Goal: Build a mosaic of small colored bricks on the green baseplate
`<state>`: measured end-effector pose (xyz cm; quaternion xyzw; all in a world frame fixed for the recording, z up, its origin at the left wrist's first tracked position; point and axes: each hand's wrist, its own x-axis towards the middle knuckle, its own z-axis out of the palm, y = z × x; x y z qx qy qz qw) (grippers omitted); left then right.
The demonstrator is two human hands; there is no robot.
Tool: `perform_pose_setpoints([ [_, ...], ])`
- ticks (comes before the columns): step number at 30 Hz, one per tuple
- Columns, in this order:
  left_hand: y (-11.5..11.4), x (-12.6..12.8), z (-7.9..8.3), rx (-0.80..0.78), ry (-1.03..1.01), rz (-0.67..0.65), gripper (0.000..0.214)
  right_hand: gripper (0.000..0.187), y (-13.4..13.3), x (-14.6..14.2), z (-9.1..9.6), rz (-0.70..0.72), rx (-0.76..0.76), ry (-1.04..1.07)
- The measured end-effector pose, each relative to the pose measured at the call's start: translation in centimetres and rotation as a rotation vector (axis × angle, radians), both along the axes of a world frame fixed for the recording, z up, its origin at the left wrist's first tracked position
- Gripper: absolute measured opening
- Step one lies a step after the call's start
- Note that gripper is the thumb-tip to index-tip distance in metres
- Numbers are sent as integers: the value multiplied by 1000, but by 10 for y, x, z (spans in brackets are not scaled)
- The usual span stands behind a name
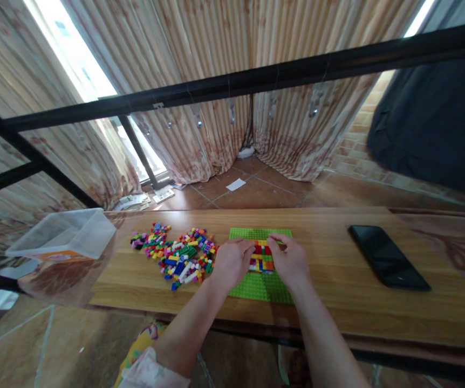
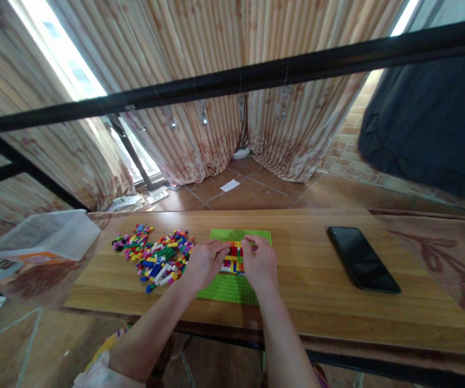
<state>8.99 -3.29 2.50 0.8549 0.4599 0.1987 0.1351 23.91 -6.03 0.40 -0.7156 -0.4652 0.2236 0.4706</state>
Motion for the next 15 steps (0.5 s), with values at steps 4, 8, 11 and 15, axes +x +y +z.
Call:
perform_pose_setpoints([
  [4,1,1,-1,-29,-14,4,28,41,0,0,1,-4,-3,6],
  [8,1,1,0,-62,-34,9,28,43,0,0,1,-2,5,4],
  [11,1,2,4,-89,-28,39,27,44,0,0,1,4,5,5],
  [15,2,3,9,-117,20,92,25,43,0,0,2,-2,-11,1],
])
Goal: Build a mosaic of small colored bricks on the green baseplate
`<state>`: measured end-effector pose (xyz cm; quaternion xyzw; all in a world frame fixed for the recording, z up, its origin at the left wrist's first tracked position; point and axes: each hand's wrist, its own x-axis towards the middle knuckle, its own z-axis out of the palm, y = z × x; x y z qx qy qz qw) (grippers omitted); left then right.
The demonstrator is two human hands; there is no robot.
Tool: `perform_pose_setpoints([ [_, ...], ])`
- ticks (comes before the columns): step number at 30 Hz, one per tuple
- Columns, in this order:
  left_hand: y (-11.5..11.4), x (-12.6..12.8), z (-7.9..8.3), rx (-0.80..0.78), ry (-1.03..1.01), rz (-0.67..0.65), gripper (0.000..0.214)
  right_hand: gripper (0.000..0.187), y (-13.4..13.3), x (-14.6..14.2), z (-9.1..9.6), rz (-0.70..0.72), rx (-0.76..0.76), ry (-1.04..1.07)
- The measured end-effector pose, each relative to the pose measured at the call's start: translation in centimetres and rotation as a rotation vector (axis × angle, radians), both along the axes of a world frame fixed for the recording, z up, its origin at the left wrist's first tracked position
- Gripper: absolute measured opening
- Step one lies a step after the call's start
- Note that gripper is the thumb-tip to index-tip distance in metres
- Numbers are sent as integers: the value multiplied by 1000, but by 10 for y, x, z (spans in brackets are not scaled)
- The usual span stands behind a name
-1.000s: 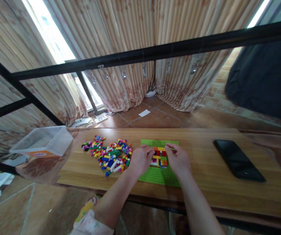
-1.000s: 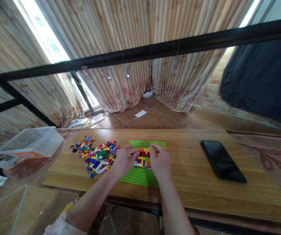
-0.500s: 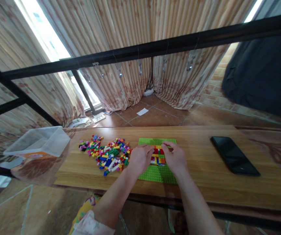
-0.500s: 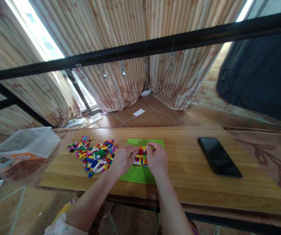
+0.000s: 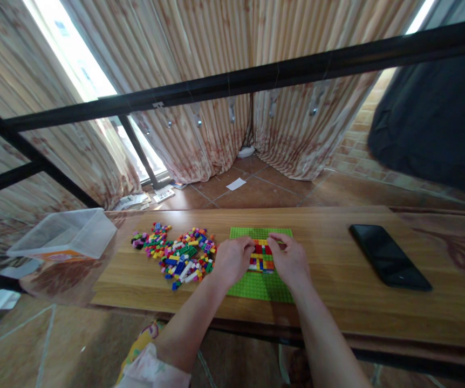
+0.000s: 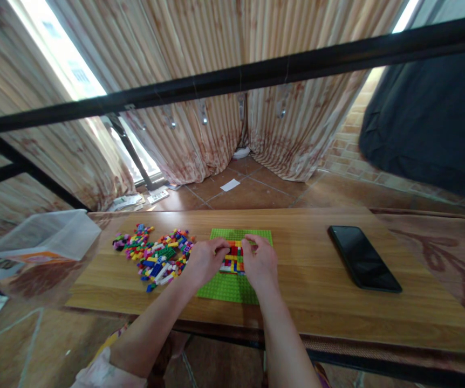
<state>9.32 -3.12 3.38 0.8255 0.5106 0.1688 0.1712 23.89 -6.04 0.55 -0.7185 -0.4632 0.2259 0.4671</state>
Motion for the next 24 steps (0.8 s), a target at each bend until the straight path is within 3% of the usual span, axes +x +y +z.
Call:
perform_pose_setpoints([
  [9,3,4,2,44,95,-38,25,40,2,0,-5,18,-14,-11],
  [16,-2,8,-5,81,70,27,25,37,3,-1,-6,24,-11,-27],
  [24,-7,13,0,58,153,109,21,37,4,-2,-9,32,-7,-27],
])
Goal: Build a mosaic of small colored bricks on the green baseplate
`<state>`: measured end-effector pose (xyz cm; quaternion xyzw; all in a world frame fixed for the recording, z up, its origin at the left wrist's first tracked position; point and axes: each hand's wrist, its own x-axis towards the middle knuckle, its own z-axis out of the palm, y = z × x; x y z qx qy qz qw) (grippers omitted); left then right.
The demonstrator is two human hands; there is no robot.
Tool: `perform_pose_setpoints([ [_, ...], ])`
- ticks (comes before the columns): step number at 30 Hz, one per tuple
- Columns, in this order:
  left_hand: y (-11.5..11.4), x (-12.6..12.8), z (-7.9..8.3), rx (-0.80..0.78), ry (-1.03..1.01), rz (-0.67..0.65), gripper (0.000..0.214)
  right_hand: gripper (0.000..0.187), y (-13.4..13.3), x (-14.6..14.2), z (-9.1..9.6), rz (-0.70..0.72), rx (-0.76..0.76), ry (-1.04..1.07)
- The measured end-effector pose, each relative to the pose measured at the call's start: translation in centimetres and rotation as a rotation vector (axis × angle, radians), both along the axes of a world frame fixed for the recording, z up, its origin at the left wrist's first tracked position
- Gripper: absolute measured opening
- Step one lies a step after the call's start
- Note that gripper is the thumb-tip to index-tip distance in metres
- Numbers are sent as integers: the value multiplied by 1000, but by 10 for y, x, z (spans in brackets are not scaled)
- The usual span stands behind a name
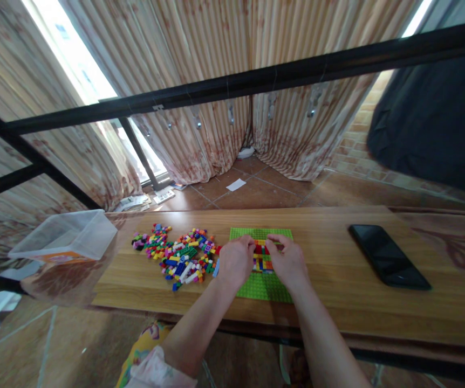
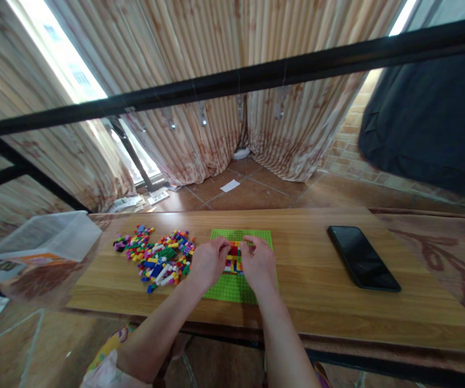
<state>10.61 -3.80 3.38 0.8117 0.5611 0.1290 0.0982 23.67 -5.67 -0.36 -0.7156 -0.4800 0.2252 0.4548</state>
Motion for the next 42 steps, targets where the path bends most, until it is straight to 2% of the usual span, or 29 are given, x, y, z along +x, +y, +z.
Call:
perform_pose_setpoints([
  [8,-1,4,-4,97,140,-50,25,34,0,-1,-1,12,0,-6],
  [18,3,3,-5,218,172,-68,22,32,-1,-3,1,8,3,-45],
  [22,4,-1,-5,178,122,-56,22,31,-1,-3,1,5,5,-53],
  [28,5,-8,-2,4,-79,36,23,30,-1,-3,1,7,6,-71],
  [42,2,4,2,-2,-13,73,25,29,-1,-2,-1,3,7,-95],
])
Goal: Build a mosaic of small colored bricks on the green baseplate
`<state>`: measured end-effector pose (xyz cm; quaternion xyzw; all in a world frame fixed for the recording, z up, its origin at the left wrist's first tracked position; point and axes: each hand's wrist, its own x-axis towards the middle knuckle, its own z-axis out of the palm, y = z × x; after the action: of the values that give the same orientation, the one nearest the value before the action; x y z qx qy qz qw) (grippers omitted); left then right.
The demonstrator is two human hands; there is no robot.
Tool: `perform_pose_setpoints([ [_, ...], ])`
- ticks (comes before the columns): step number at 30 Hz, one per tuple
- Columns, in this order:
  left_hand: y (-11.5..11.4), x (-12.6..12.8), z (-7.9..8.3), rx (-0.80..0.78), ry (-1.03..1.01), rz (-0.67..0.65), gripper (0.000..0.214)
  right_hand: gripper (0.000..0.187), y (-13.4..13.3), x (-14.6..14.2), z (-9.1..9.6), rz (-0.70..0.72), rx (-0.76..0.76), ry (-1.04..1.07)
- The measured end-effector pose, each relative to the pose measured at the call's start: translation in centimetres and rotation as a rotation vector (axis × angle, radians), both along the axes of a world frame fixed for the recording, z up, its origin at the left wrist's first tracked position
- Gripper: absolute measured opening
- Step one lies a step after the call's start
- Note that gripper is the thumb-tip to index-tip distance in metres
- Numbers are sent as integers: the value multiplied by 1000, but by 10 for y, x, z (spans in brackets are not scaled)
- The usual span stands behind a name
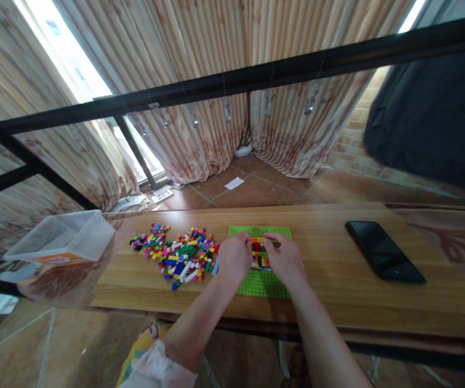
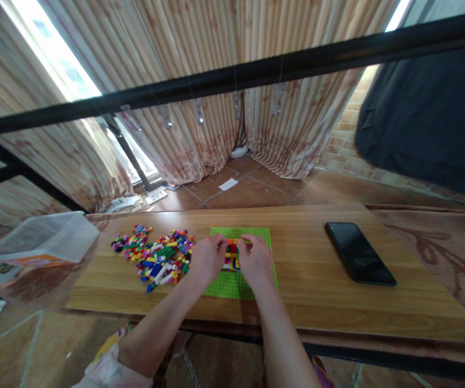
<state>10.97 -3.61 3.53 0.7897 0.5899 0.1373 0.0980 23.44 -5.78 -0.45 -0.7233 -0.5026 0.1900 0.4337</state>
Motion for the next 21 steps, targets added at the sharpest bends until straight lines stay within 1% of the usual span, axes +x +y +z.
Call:
perform_pose_setpoints([
  [9,-1,-8,-7,-25,-143,-30,21,28,0,0,1,-4,14,-14],
  [16,-1,-3,-3,-61,-206,-35,23,27,-1,-1,1,0,9,-15],
  [21,2,-4,-4,-91,-238,-29,24,27,-2,-1,2,0,13,-30],
])
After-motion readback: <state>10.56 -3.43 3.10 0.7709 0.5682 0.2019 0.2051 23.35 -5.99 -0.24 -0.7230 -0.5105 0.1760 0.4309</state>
